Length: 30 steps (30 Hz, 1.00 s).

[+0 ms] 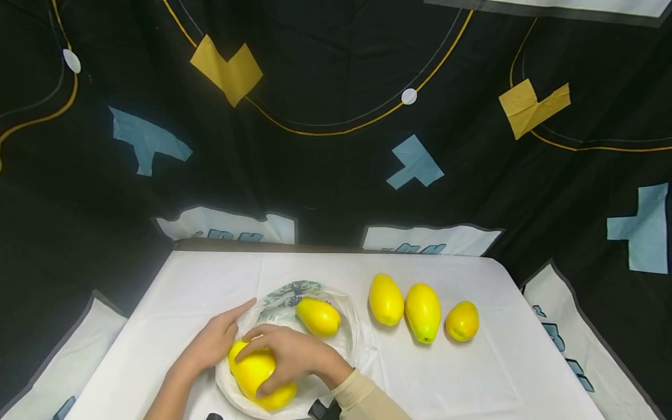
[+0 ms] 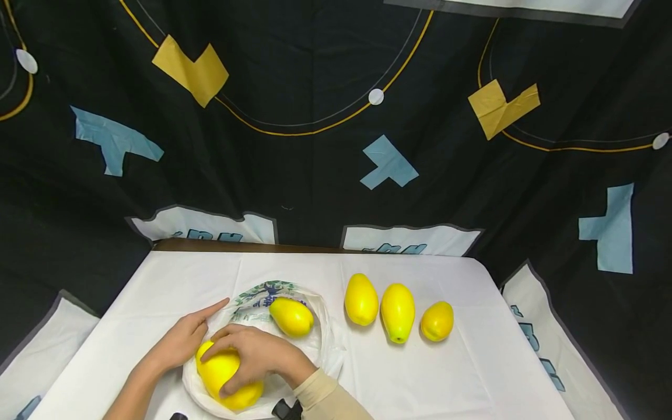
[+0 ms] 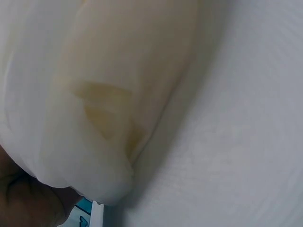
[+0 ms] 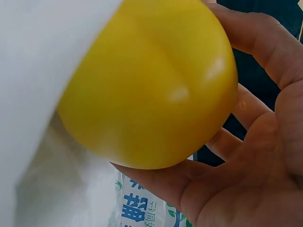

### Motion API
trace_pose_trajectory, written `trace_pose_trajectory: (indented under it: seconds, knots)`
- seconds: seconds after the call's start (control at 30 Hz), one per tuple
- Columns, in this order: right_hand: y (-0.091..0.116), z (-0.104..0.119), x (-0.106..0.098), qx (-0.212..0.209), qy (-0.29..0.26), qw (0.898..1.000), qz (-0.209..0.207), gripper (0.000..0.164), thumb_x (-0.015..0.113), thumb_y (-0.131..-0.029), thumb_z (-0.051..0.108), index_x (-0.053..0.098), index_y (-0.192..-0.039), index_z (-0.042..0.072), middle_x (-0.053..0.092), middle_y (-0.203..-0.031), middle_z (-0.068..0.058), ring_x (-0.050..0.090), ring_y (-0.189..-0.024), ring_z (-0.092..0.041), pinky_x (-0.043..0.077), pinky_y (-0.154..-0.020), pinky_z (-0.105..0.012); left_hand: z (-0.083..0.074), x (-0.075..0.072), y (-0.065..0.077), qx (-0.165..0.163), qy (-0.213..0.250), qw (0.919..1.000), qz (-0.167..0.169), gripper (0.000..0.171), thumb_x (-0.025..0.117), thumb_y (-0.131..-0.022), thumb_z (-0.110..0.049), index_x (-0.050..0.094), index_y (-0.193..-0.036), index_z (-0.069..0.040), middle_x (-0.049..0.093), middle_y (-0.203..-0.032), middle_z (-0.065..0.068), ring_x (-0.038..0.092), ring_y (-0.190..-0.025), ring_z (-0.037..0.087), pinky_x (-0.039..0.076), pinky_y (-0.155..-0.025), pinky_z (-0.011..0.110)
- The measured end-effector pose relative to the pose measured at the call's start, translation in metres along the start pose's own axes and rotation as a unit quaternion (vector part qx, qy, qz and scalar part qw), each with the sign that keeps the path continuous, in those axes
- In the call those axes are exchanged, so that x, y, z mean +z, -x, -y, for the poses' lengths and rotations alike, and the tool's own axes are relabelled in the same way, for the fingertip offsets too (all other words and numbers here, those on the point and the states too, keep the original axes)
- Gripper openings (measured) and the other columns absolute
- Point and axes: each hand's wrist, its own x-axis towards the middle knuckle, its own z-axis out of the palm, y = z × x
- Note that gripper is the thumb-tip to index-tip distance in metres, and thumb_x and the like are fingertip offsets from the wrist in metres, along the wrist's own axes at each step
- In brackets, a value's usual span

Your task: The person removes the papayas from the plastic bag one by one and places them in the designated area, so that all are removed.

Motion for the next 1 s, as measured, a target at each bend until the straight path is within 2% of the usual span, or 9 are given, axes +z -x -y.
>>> trace_pose_trajectory:
  seconds: [0.27,0.4,0.73,1.0]
  knots:
    - [0.000,-0.001,0.001,0.001,0.023,1.000,-0.011,0.061,0.087,-0.069,0.032,0.065,-0.126,0.031,0.047,-0.140,0.015,0.042,-0.123,0.003,0.035,-0.101,-0.017,0.000,0.000,-0.001,-0.004,0.005,1.0000,0.005,0.055,0.040,-0.098,-0.003,0.040,-0.151,-0.019,0.043,-0.149,0.013,0.036,-0.137,0.039,0.031,-0.109,0.061]
    - [0.002,-0.002,0.001,0.014,0.027,0.999,-0.020,0.060,0.086,-0.069,0.034,0.065,-0.126,0.032,0.047,-0.139,0.016,0.041,-0.125,0.002,0.036,-0.103,-0.019,-0.001,0.000,0.000,-0.005,0.005,1.0000,0.003,0.055,0.039,-0.098,-0.002,0.040,-0.150,-0.018,0.043,-0.149,0.013,0.036,-0.138,0.039,0.030,-0.109,0.060]
    - [0.011,-0.005,-0.010,0.022,-0.010,0.997,-0.079,0.059,0.085,-0.068,0.030,0.066,-0.124,0.030,0.048,-0.139,0.014,0.040,-0.129,-0.003,0.039,-0.102,-0.024,-0.001,-0.001,0.001,0.009,0.014,0.9999,-0.003,0.054,0.039,-0.098,0.001,0.041,-0.150,-0.017,0.044,-0.148,0.013,0.036,-0.137,0.039,0.030,-0.110,0.060]
    - [0.028,0.001,-0.032,0.043,-0.047,0.990,-0.122,0.059,0.084,-0.067,0.027,0.066,-0.124,0.032,0.047,-0.139,0.015,0.044,-0.125,-0.005,0.045,-0.094,-0.025,0.000,0.002,0.000,-0.007,0.015,0.9999,-0.001,0.052,0.038,-0.099,-0.003,0.042,-0.149,-0.017,0.044,-0.149,0.012,0.036,-0.138,0.037,0.029,-0.111,0.059]
